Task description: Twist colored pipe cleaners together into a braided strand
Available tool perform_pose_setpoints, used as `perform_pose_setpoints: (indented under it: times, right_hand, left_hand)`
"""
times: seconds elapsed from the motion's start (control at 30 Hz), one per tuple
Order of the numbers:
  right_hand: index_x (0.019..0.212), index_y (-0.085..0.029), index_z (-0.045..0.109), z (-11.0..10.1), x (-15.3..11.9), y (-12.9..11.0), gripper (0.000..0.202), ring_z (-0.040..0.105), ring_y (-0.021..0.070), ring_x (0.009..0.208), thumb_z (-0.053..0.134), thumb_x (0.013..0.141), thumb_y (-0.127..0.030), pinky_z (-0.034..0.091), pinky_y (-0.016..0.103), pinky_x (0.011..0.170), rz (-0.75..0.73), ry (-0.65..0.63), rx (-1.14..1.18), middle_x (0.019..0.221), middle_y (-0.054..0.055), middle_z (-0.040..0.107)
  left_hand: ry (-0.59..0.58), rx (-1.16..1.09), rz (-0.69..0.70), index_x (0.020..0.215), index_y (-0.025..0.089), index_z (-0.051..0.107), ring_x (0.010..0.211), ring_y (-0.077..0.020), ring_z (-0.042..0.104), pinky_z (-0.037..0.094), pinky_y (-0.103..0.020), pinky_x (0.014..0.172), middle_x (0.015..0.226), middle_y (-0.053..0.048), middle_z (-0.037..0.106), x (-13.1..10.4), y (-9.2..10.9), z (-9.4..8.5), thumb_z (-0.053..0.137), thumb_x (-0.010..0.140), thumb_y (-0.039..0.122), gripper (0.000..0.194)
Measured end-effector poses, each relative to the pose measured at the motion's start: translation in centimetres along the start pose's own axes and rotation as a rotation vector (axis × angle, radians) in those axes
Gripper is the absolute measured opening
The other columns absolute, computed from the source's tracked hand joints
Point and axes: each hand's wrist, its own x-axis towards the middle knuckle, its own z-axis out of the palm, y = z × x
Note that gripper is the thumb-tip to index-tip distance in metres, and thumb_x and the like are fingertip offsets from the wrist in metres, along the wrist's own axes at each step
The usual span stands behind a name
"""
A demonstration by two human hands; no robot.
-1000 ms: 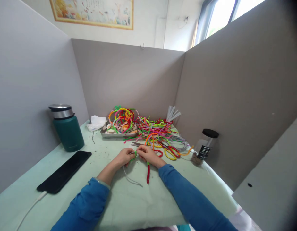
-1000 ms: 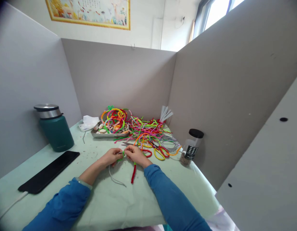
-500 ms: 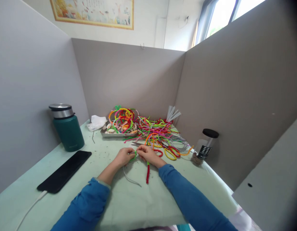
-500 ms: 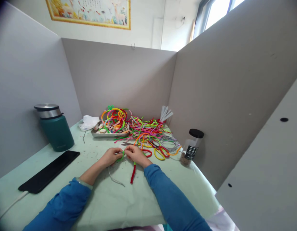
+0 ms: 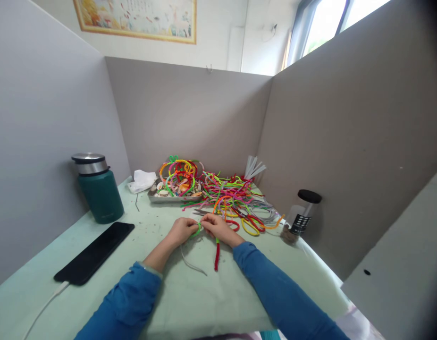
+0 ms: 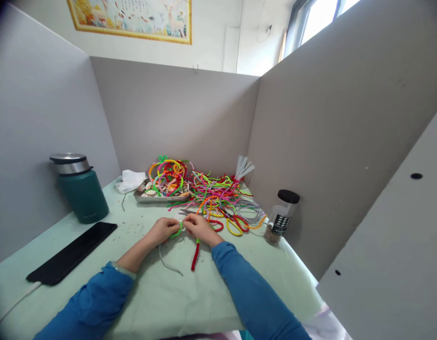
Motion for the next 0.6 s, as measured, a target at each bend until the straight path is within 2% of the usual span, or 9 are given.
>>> perform_pose_setpoints:
  times: [0.23,0.4,0.47,0.6]
  right_hand:
    - [0.08,-0.017,0.052,0.1,0.0,-0.1,0.015,0.039,0.0057,0.042,0.05,0.079,-0.031,0.028,0.016,0.038,0.009,0.011,-0.012,0.054,-0.005,0.047]
    - [0.08,-0.017,0.052,0.0,-0.1,-0.2,0.017,0.038,0.0056,0.041,0.049,0.08,-0.033,0.028,0.016,0.038,0.01,0.007,-0.023,0.054,-0.005,0.047]
    - [0.079,-0.017,0.053,0.0,-0.2,-0.2,0.017,0.038,0.0055,0.042,0.049,0.08,-0.033,0.028,0.016,0.038,0.008,0.005,-0.032,0.054,-0.005,0.047]
    - [0.077,-0.017,0.052,0.1,-0.2,-0.3,0.016,0.039,0.0059,0.043,0.049,0.081,-0.032,0.028,0.016,0.04,-0.02,0.002,-0.062,0.054,-0.005,0.047]
  left_hand:
    - [0.011,0.038,0.012,0.061,0.013,0.058,0.032,-0.0068,0.035,0.023,-0.019,0.036,0.04,0.006,0.038,0.3,-0.3,0.1,0.045,0.072,0.038,0.03]
    - [0.006,0.018,0.007,0.058,0.013,0.059,0.031,-0.0071,0.035,0.024,-0.019,0.035,0.039,0.005,0.039,0.6,-0.9,0.2,0.045,0.073,0.047,0.039]
    - [0.005,0.001,-0.007,0.06,0.013,0.06,0.031,-0.0077,0.037,0.025,-0.019,0.035,0.04,0.003,0.044,0.6,-0.9,0.1,0.044,0.072,0.053,0.045]
    - [0.008,-0.04,0.009,0.056,0.012,0.06,0.032,-0.0065,0.039,0.029,-0.02,0.037,0.058,-0.003,0.061,0.4,-0.5,-0.1,0.043,0.07,0.062,0.054]
